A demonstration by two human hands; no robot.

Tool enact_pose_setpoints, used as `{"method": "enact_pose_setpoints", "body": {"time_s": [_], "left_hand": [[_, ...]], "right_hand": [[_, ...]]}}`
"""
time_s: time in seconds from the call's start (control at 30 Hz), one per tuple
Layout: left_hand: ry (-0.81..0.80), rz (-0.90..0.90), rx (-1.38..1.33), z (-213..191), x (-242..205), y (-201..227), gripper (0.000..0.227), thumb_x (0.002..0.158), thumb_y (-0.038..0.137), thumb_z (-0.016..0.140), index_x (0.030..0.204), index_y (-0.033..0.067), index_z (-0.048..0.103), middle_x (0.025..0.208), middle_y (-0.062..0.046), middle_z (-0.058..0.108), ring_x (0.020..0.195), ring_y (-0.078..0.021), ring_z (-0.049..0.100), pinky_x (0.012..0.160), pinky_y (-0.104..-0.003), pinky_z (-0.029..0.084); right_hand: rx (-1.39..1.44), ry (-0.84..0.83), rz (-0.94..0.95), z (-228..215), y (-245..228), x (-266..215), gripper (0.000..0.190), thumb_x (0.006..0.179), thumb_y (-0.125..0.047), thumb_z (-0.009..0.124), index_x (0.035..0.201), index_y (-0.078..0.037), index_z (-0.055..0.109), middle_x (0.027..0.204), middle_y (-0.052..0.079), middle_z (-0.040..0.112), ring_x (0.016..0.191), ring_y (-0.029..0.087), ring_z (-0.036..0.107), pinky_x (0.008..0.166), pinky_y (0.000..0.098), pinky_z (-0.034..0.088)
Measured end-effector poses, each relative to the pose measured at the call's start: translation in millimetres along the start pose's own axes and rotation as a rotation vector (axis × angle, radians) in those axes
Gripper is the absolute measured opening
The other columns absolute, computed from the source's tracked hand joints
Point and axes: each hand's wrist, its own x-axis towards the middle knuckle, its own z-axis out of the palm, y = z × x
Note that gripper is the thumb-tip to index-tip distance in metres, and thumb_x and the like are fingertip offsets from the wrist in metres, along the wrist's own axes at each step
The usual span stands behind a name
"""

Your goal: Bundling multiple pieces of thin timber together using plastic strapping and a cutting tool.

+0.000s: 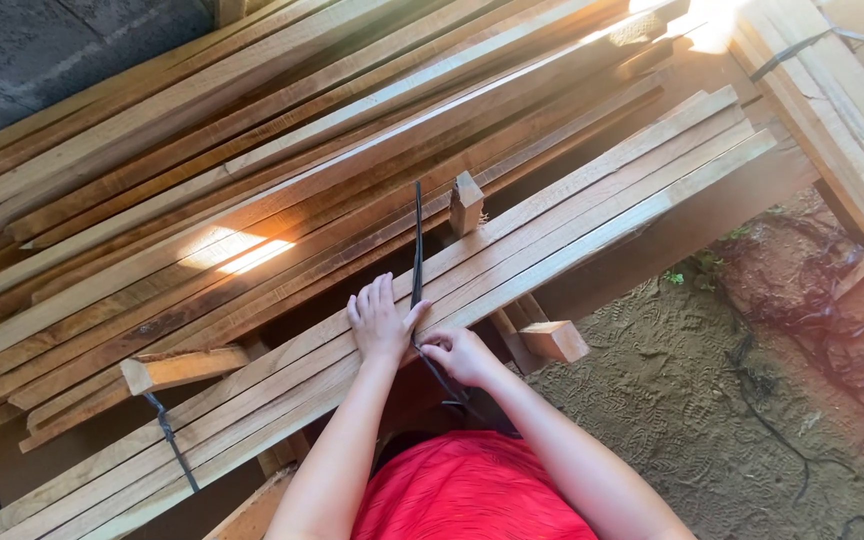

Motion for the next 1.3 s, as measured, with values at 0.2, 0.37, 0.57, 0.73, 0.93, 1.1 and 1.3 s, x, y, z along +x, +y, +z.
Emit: {"method": "enact_pose_setpoints", "body": {"time_s": [0.2, 0.37, 0.57, 0.73, 0.93, 1.1, 1.3], "left_hand": [[0.159, 0.032, 0.006, 25.0, -3.4, -5.8, 0.085, 0.092, 0.074, 0.047, 0.151, 0.0118, 0.045, 0.153, -0.005, 0.049, 0.143, -0.0261, 0.039, 0.122, -0.050, 0.018], [0.177, 0.024, 0.017, 28.1, -1.4, -6.3, 0.080, 0.097, 0.072, 0.041, 0.151, 0.0133, 0.046, 0.152, -0.003, 0.049, 0.144, -0.0247, 0.039, 0.123, -0.049, 0.017], [0.193, 0.026, 0.008, 22.6, -3.8, -6.3, 0.078, 0.097, 0.071, 0.044, 0.149, 0.0131, 0.049, 0.150, -0.003, 0.052, 0.142, -0.0236, 0.041, 0.122, -0.048, 0.018], [0.219, 0.028, -0.045, 22.0, -4.5, -6.5, 0.075, 0.096, 0.070, 0.047, 0.145, 0.0132, 0.053, 0.146, -0.004, 0.056, 0.140, -0.0238, 0.044, 0.122, -0.048, 0.020], [0.204, 0.000, -0.066, 32.4, -1.7, -13.4, 0.072, 0.101, 0.068, 0.038, 0.144, 0.0129, 0.055, 0.147, -0.004, 0.057, 0.141, -0.0234, 0.045, 0.124, -0.047, 0.019], [0.128, -0.006, -0.147, 7.7, -4.1, -6.0, 0.073, 0.105, 0.065, 0.022, 0.144, 0.0121, 0.054, 0.147, -0.006, 0.056, 0.145, -0.0240, 0.041, 0.125, -0.047, 0.016], [0.163, 0.005, -0.215, 8.4, -7.0, -6.2, 0.070, 0.102, 0.066, 0.028, 0.144, 0.0161, 0.056, 0.148, -0.004, 0.056, 0.144, -0.0220, 0.042, 0.124, -0.046, 0.015]], "right_hand": [[-0.247, 0.063, 0.176, 7.1, -30.7, -21.8, 0.034, 0.092, -0.035, 0.076, 0.095, -0.001, 0.077, 0.073, 0.011, 0.073, 0.063, 0.019, 0.070, 0.065, 0.0332, 0.057], [-0.215, 0.067, 0.040, 23.7, 23.1, -7.1, 0.029, 0.097, -0.029, 0.067, 0.097, -0.002, 0.079, 0.077, 0.011, 0.076, 0.066, 0.016, 0.070, 0.067, 0.0307, 0.056], [0.131, -0.131, 0.189, 12.7, -2.6, 3.9, 0.024, 0.100, -0.024, 0.062, 0.102, -0.002, 0.071, 0.083, 0.006, 0.077, 0.068, 0.015, 0.071, 0.065, 0.0291, 0.057], [0.204, -0.222, 0.308, 10.1, -29.8, 18.9, 0.013, 0.099, -0.020, 0.058, 0.096, -0.009, 0.064, 0.085, 0.003, 0.074, 0.068, 0.014, 0.071, 0.060, 0.0289, 0.054], [-0.024, 0.126, 0.016, 10.9, 21.9, 29.7, 0.030, 0.104, -0.026, 0.059, 0.096, 0.000, 0.071, 0.081, 0.017, 0.071, 0.067, 0.021, 0.066, 0.062, 0.0320, 0.052], [-0.266, 0.033, 0.111, -30.0, 15.4, -43.8, 0.025, 0.098, -0.025, 0.059, 0.112, -0.008, 0.071, 0.094, 0.023, 0.072, 0.090, 0.039, 0.070, 0.081, 0.0438, 0.055], [-0.739, -0.031, 0.486, -47.1, 83.1, -93.9, 0.028, 0.089, -0.023, 0.060, 0.111, -0.014, 0.076, 0.115, 0.017, 0.073, 0.109, 0.036, 0.070, 0.096, 0.0456, 0.055]]}}
